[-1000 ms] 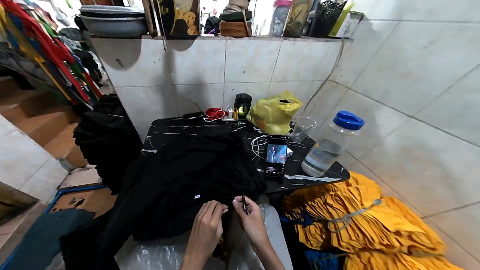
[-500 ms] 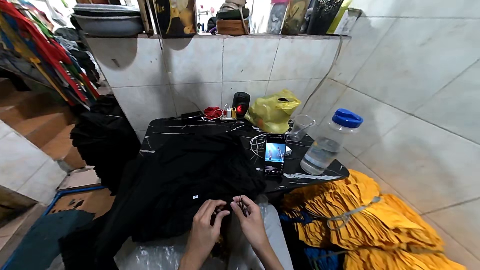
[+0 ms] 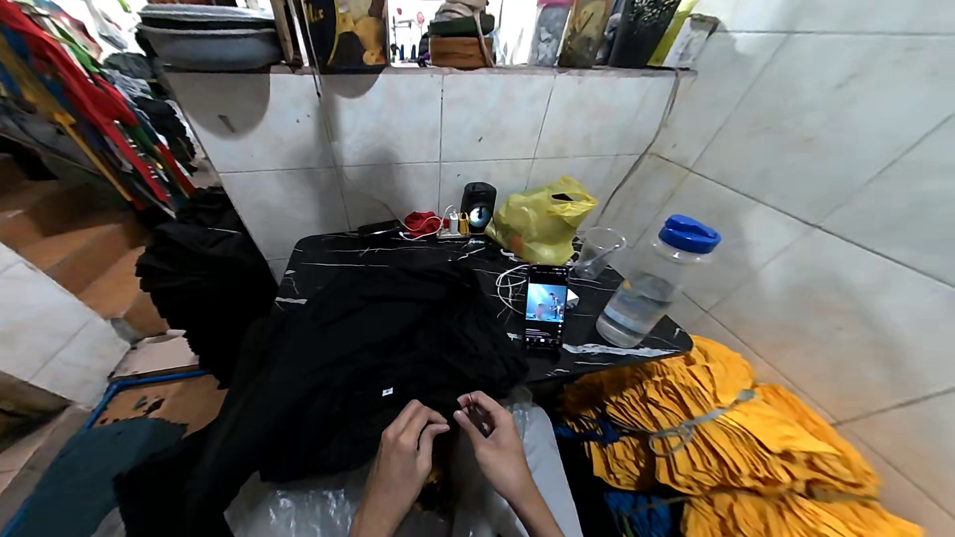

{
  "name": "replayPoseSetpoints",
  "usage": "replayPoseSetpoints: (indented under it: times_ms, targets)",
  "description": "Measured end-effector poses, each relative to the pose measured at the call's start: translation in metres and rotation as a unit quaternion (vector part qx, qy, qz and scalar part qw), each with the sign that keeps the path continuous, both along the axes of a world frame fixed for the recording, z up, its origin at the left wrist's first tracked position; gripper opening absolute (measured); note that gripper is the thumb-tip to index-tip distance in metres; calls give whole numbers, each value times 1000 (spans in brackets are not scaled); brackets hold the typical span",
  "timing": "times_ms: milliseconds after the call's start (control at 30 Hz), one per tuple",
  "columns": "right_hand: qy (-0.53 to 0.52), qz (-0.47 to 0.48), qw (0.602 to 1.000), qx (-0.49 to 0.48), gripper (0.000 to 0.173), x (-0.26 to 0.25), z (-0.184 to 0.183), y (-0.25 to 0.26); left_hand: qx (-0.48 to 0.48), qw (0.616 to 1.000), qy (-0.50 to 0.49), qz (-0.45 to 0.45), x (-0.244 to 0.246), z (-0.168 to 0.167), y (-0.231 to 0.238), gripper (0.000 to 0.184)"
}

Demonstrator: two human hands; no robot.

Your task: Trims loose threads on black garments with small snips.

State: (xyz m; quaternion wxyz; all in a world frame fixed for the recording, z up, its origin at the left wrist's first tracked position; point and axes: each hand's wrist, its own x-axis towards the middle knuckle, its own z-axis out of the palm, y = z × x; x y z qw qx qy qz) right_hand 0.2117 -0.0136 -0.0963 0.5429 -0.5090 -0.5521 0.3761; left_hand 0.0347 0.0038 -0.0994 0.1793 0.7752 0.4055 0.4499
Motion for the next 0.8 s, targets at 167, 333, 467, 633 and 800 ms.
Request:
replayPoseSetpoints:
  times_ms: [167, 333, 467, 633, 800]
  targets:
    - [-21, -1, 1000, 16, 14, 0, -3, -2, -39, 999, 10, -35, -5, 1, -1, 15]
    - [-31, -5, 999, 12, 14, 0, -5, 0, -62, 997, -6, -47, -5, 1, -2, 13]
    - [-39, -3, 999, -1, 15, 1, -4, 0, -24, 998, -48, -36, 0, -2, -5, 11]
    - [-52, -14, 999, -7, 14, 2, -2, -3, -89, 990, -96, -59, 4, -1, -11, 9]
    - [-112, -43, 993, -1, 19, 7, -5, -3, -179, 959, -169, -139, 7, -2, -20, 11]
